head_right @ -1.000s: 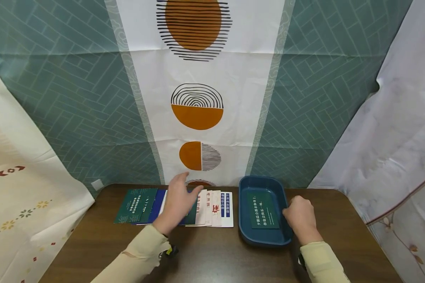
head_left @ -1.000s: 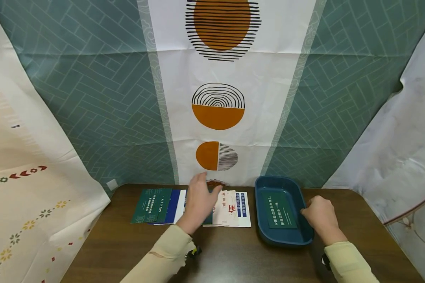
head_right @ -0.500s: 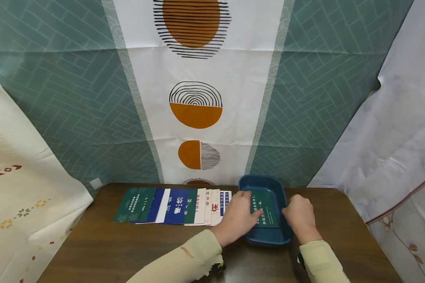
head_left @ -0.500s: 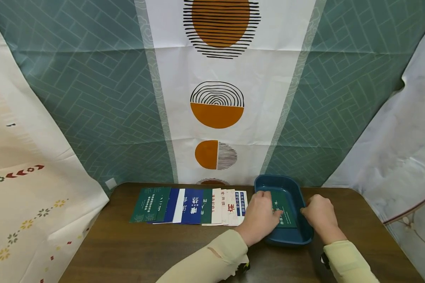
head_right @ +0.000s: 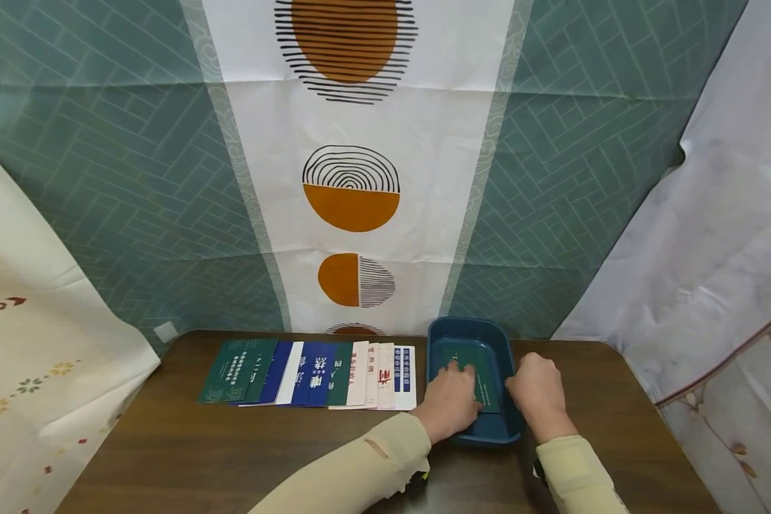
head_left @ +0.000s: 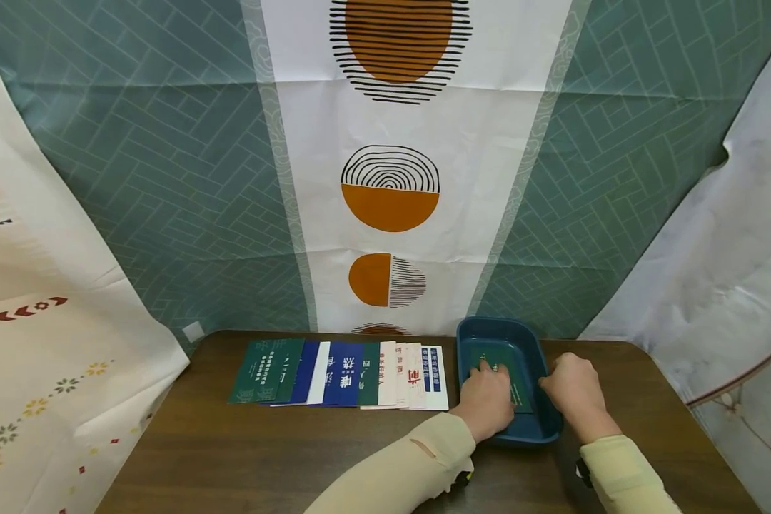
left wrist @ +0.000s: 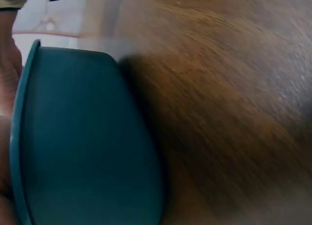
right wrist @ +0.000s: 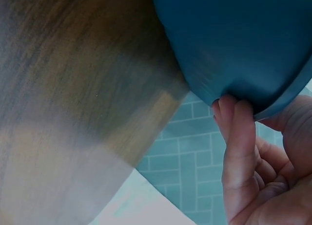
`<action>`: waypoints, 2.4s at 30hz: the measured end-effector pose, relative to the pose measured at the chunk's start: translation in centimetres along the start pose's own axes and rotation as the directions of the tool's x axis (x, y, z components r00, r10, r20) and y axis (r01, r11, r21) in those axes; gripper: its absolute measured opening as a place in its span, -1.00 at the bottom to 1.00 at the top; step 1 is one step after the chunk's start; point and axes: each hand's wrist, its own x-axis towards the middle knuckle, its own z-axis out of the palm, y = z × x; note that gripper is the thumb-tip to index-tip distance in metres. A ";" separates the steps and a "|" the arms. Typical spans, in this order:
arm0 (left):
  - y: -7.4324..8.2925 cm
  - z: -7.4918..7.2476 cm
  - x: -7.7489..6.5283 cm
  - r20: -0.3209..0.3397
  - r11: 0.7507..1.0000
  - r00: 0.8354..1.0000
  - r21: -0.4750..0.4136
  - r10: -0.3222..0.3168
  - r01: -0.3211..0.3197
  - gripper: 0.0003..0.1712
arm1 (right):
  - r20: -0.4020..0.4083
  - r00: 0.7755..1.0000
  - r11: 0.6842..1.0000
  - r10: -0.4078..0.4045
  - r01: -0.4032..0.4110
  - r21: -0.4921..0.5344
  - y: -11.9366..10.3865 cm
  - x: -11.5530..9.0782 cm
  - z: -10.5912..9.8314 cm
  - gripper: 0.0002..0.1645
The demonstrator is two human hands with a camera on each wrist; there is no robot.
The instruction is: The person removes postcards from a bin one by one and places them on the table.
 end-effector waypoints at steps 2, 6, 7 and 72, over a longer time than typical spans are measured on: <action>0.0 0.2 0.1 0.014 0.999 1.000 0.034 0.014 -0.014 -0.30 | -0.001 1.000 1.000 -0.002 0.002 0.000 -0.1 0.0 0.0 -0.68; 0.2 0.6 0.2 0.068 0.998 0.997 0.053 0.029 -0.032 -0.31 | 0.006 1.000 1.000 0.007 -0.007 -0.001 -0.2 0.0 0.0 -0.68; 0.2 0.6 0.2 0.089 0.998 0.996 0.054 0.028 -0.033 -0.30 | 0.012 1.000 1.000 0.009 -0.009 -0.001 -0.2 0.0 0.0 -0.68; 0.5 0.9 0.3 -0.083 0.978 0.992 0.178 -0.099 0.112 -0.18 | 0.007 1.000 0.999 0.006 -0.006 -0.037 -0.5 0.1 0.3 -0.67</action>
